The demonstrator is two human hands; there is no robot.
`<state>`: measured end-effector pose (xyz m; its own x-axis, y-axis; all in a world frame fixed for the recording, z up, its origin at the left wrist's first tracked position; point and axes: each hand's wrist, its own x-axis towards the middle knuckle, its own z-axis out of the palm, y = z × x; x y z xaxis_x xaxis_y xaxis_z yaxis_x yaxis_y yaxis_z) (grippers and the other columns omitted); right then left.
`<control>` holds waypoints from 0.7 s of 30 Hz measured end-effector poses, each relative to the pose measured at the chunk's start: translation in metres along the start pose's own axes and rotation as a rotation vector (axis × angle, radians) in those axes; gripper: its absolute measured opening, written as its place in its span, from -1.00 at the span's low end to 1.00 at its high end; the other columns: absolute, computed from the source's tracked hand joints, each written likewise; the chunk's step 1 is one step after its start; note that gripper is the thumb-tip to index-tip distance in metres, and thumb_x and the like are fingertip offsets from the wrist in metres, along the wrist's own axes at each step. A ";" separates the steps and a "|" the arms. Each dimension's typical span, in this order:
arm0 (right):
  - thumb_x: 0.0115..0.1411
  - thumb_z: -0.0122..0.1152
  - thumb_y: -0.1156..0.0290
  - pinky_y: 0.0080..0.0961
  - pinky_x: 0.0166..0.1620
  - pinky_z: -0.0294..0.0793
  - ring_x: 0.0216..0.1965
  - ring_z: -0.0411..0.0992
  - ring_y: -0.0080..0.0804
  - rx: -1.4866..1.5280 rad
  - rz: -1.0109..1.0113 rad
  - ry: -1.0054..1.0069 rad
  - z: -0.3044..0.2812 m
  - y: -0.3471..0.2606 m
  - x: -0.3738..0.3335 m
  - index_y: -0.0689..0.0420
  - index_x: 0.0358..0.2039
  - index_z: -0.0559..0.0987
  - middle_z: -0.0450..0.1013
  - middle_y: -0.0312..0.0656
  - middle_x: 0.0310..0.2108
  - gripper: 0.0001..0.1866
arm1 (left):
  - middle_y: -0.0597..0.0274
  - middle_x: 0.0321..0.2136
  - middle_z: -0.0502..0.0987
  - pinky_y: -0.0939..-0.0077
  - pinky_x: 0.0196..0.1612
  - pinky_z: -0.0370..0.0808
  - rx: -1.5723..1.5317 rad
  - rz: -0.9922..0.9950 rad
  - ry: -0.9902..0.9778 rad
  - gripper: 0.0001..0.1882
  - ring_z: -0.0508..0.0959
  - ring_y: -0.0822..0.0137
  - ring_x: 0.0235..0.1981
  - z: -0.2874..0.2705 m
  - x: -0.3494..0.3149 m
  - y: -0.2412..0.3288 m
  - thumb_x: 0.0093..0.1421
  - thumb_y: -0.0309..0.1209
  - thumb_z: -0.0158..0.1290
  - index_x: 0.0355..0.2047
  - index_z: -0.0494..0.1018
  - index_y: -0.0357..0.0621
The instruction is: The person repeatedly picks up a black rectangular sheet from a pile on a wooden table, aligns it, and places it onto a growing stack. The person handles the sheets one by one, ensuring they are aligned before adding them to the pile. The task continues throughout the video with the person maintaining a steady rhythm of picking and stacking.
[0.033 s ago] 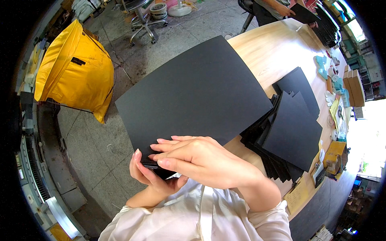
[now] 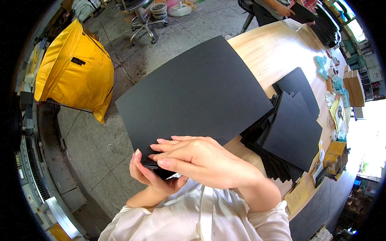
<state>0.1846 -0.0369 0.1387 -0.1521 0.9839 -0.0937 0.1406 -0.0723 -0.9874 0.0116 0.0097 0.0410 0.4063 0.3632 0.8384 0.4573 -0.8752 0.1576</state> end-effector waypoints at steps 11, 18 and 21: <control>0.37 0.00 0.25 -0.22 0.31 0.21 0.23 0.32 -0.10 -0.049 -0.025 0.020 0.001 0.001 0.000 0.22 0.00 0.58 0.47 0.00 0.07 -0.64 | -0.43 0.15 0.07 0.01 0.05 0.28 0.016 0.035 -0.174 0.15 0.22 -0.15 0.11 -0.009 -0.001 -0.002 0.16 0.27 -0.01 0.29 -0.13 -0.60; 0.35 0.05 0.28 -0.26 0.21 0.36 0.12 0.44 -0.12 -0.117 -0.072 0.120 0.007 0.007 0.000 0.19 -0.04 0.60 0.55 -0.06 -0.05 -0.68 | -0.34 0.01 0.32 0.09 0.00 0.34 -0.022 -0.015 -0.005 -0.03 0.32 -0.03 -0.02 0.000 0.002 0.001 0.15 0.24 0.06 0.18 0.13 -0.45; 0.33 0.08 0.29 -0.31 0.07 0.49 0.00 0.52 -0.12 -0.203 -0.091 0.213 0.014 0.008 0.000 0.16 -0.10 0.62 0.58 -0.08 -0.14 -0.72 | -0.40 0.05 0.26 0.05 0.03 0.32 -0.062 -0.019 -0.013 -0.05 0.31 -0.10 0.03 -0.002 -0.003 0.000 0.14 0.25 0.04 0.17 0.10 -0.39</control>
<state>0.1724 -0.0401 0.1287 0.0325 0.9985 0.0437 0.3313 0.0305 -0.9430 0.0094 0.0081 0.0395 0.4084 0.3836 0.8283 0.4152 -0.8862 0.2057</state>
